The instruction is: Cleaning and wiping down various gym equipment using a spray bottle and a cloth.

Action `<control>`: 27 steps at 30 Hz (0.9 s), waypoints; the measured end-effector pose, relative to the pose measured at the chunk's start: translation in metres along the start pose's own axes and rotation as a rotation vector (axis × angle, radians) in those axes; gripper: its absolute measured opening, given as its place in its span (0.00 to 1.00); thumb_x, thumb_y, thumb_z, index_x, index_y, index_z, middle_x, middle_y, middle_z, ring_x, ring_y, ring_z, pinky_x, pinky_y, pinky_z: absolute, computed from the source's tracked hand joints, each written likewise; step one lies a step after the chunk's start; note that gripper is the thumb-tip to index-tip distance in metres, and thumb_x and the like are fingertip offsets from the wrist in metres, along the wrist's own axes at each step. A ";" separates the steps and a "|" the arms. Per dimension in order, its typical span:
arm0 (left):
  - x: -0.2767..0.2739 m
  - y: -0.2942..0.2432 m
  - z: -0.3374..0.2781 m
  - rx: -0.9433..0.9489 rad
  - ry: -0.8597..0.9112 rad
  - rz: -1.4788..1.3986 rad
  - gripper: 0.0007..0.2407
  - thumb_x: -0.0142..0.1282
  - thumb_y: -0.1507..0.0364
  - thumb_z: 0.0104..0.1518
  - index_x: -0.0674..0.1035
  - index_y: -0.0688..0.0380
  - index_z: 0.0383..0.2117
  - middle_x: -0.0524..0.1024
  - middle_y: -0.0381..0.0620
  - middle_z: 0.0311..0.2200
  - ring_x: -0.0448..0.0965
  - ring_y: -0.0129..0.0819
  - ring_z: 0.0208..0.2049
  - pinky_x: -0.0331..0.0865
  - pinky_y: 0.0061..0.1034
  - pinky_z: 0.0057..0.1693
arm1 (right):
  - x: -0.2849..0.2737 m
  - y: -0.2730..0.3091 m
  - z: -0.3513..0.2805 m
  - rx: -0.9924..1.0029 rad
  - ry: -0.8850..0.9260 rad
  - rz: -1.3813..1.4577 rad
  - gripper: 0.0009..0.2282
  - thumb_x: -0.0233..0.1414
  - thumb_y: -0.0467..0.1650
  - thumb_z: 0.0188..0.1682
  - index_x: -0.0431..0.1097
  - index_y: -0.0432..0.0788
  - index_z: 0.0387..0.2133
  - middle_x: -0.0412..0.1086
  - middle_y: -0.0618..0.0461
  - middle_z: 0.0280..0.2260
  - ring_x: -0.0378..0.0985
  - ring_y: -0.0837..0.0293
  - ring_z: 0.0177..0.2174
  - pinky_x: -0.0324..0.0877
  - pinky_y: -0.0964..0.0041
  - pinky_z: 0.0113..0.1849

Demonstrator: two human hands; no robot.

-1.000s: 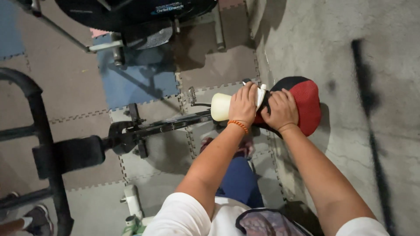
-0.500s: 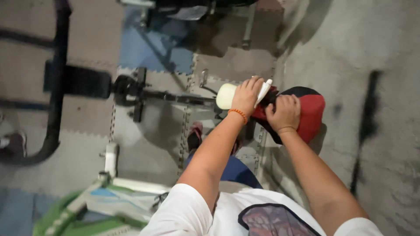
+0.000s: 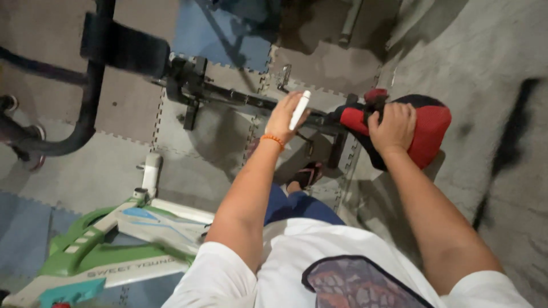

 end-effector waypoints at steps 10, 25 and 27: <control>-0.040 -0.013 -0.006 -0.213 -0.107 -0.022 0.22 0.62 0.59 0.61 0.76 0.59 0.56 0.78 0.58 0.49 0.78 0.56 0.53 0.72 0.46 0.59 | 0.037 -0.004 -0.003 0.082 0.059 0.147 0.10 0.51 0.38 0.55 0.73 0.45 0.34 0.74 0.48 0.35 0.78 0.50 0.44 0.44 0.38 0.62; 0.004 -0.039 -0.015 -0.121 -0.098 -0.109 0.21 0.65 0.60 0.57 0.78 0.56 0.52 0.80 0.57 0.48 0.78 0.55 0.51 0.73 0.44 0.57 | 0.001 -0.024 0.001 0.456 0.205 1.029 0.10 0.53 0.37 0.51 0.73 0.42 0.31 0.70 0.45 0.34 0.71 0.49 0.46 0.57 0.51 0.59; 0.005 -0.044 -0.010 -0.077 -0.051 -0.105 0.20 0.65 0.61 0.56 0.78 0.53 0.52 0.80 0.53 0.47 0.79 0.52 0.51 0.74 0.43 0.58 | -0.010 -0.012 0.002 0.531 0.186 1.077 0.09 0.52 0.36 0.51 0.73 0.44 0.31 0.69 0.52 0.31 0.71 0.56 0.42 0.61 0.56 0.55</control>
Point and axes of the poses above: each hand's wrist, its own z-axis towards the middle knuckle, its own x-axis out of the palm, y = z × x, the point moved 4 cm from there along z, towards the middle knuckle
